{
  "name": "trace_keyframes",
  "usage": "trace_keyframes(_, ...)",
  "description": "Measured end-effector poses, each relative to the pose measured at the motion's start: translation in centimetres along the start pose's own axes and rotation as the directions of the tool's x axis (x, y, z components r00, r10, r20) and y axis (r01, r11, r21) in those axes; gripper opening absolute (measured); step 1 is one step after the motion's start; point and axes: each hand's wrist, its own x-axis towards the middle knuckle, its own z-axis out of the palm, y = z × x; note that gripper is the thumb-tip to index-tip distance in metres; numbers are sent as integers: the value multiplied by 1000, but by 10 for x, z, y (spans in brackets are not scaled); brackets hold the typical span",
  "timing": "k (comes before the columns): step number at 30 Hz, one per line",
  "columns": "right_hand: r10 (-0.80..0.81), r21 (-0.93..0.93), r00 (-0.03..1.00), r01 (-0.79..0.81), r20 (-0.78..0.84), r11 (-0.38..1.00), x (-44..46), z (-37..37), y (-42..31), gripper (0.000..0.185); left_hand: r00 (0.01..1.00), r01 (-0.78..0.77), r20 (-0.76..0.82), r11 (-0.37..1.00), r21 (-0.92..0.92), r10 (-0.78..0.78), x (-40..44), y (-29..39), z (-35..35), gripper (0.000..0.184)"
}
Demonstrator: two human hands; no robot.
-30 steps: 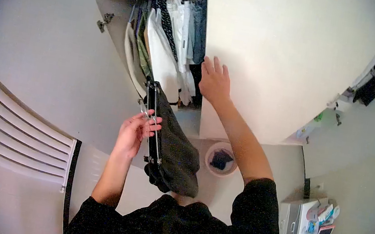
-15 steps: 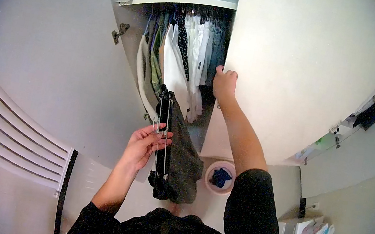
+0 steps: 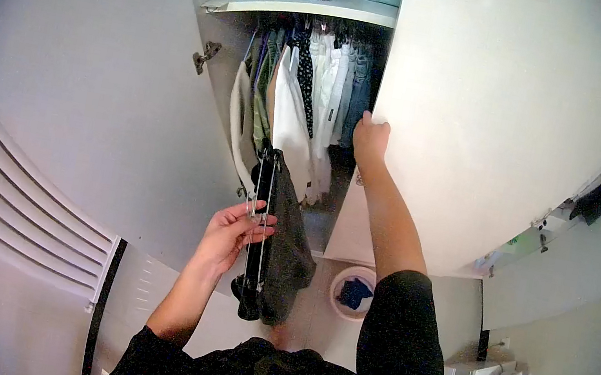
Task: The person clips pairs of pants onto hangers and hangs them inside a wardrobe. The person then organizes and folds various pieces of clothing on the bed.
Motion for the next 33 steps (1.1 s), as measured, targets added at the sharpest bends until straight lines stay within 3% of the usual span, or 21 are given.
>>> trace_keyframes(3, -73, -23, 997, 73, 33, 997, -3, -7, 3, 15, 1000, -2, -12, 1000, -8, 2, 1, 2, -1, 33)
trace_keyframes(6, -1, -7, 999, 1, -50, 1000, -6, 0, 1, 15, 1000, -2, -22, 1000, -22, 1, 3, 1, 0, 33)
trace_keyframes(12, -51, -9, 999, 51, -14, 999, -15, -4, 5, 16, 1000, -6, -27, 1000, -5, 6, 5, 1, 0, 35)
trace_keyframes(16, 0, 64, 996, 5, -86, 998, -17, -2, 1, 12, 999, -16, -41, 1000, -9, 16, 6, 1, -3, 36)
trace_keyframes(18, -14, 123, 987, 34, -157, 992, -34, -6, 2, 14, 998, -15, -59, 1000, -2, 15, 5, 2, -4, 36)
trace_keyframes(21, -48, 52, 997, 51, -56, 997, -67, -24, 10, 12, 998, -2, -62, 1000, 7, 3, 7, 2, 1, 35)
trace_keyframes(28, -99, 148, 966, 137, -237, 979, -124, -46, 28, 8, 1000, 5, -17, 1000, 25, -4, 14, -9, 17, 34)
trace_keyframes(33, -117, 137, 974, 145, -196, 980, -143, -59, 34, 8, 999, -3, 35, 1000, 30, 2, 12, -15, 25, 35)
